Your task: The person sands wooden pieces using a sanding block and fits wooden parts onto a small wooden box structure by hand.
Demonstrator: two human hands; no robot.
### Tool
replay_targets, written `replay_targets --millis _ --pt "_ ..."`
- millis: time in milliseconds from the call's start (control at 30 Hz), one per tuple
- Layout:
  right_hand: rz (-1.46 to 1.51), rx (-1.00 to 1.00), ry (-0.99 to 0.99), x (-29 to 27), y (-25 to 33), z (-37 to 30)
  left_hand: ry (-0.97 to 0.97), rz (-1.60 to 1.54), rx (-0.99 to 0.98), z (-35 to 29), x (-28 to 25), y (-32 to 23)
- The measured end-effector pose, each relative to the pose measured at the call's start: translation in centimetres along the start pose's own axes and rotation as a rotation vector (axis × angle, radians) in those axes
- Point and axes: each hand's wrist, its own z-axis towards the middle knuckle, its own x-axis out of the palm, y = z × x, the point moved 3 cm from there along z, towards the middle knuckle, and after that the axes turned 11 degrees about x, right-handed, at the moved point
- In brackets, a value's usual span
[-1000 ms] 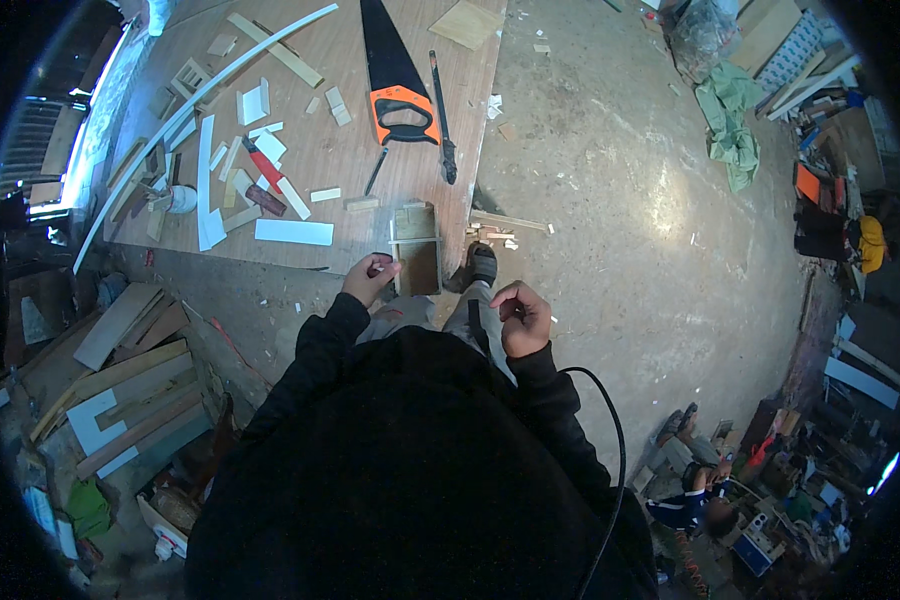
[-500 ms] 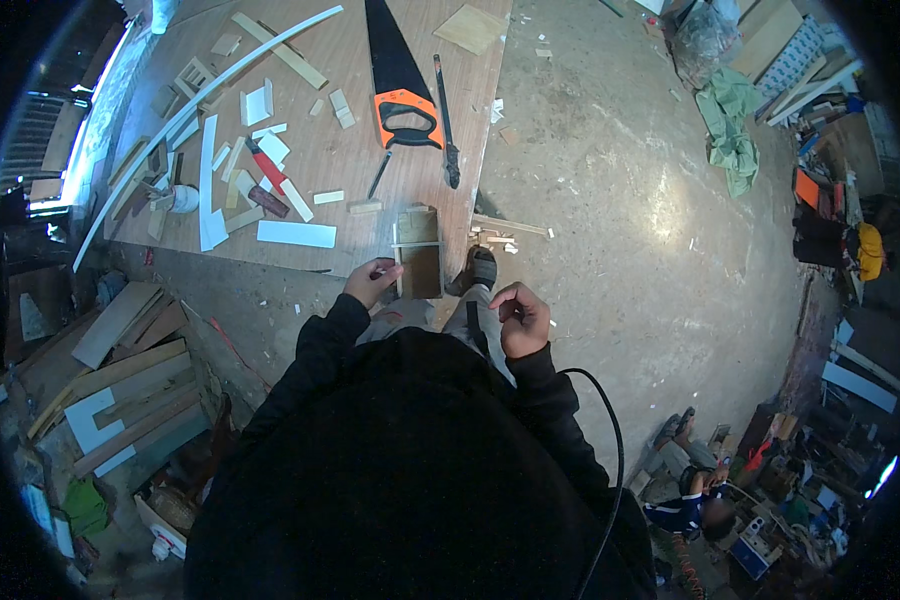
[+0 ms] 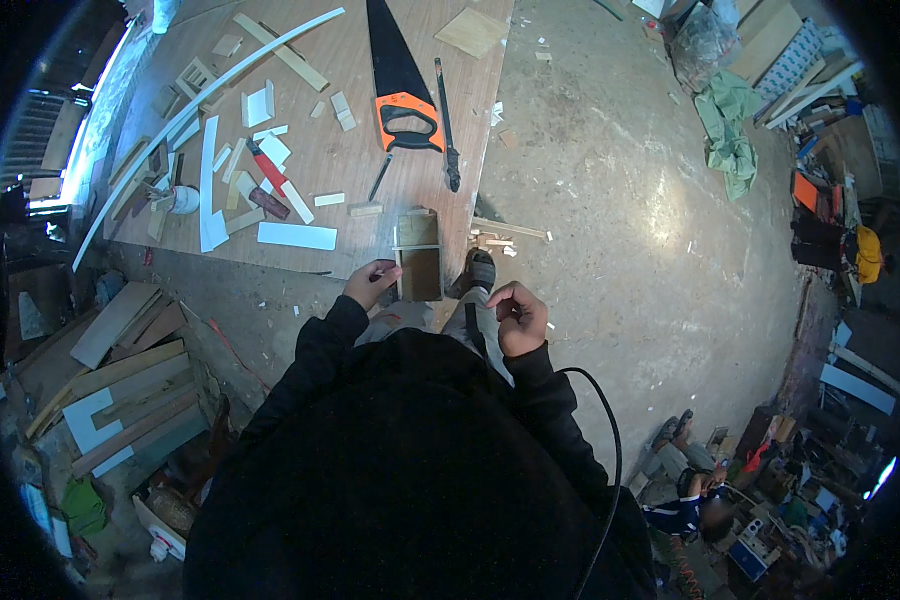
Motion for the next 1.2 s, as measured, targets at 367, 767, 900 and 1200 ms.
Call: replay_targets --millis 367,767,900,1200 --pt "0.004 -0.012 0.003 -0.1 -0.2 0.1 -0.035 -0.088 0.011 0.4 0.2 1.8" --pt "-0.010 -0.006 -0.002 -0.1 -0.2 0.0 -0.059 -0.089 0.019 0.5 0.3 2.0" --pt "-0.015 -0.010 -0.007 -0.2 -0.3 0.0 -0.068 -0.083 0.019 0.4 0.3 1.4" --pt "-0.014 -0.012 -0.007 -0.3 -0.5 0.0 -0.040 -0.072 -0.007 0.4 0.2 0.9"
